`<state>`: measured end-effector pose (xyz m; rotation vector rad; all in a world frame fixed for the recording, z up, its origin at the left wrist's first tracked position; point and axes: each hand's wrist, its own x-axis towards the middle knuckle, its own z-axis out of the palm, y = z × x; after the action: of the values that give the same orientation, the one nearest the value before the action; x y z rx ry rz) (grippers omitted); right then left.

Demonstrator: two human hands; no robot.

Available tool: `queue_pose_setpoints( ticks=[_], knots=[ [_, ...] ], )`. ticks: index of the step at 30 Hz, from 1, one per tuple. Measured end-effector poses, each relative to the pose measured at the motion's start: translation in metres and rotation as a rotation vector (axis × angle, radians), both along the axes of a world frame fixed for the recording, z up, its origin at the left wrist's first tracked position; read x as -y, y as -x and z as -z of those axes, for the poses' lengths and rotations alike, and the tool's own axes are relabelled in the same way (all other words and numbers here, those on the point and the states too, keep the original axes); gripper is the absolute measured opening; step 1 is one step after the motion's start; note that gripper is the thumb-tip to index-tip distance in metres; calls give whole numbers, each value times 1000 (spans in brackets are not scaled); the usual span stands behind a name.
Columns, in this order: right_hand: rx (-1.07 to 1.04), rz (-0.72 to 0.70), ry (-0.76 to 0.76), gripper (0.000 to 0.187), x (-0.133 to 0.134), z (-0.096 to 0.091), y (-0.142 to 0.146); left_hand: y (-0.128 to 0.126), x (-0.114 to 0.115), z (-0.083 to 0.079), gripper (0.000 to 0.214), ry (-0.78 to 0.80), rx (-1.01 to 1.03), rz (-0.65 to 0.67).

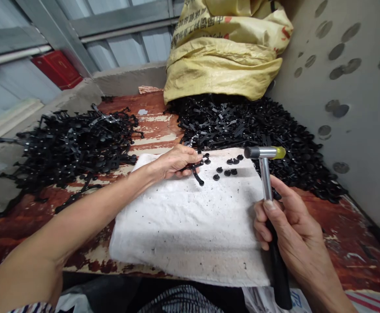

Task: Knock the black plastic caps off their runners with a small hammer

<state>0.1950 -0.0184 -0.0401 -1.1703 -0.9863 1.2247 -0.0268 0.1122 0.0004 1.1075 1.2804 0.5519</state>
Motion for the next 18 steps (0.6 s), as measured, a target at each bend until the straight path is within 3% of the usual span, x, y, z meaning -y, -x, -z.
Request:
queue_pose_setpoints(
  ticks=[18],
  knots=[
    [-10, -2, -4, 50, 0, 1, -1, -1, -2, 4, 28, -37, 20, 16]
  ],
)
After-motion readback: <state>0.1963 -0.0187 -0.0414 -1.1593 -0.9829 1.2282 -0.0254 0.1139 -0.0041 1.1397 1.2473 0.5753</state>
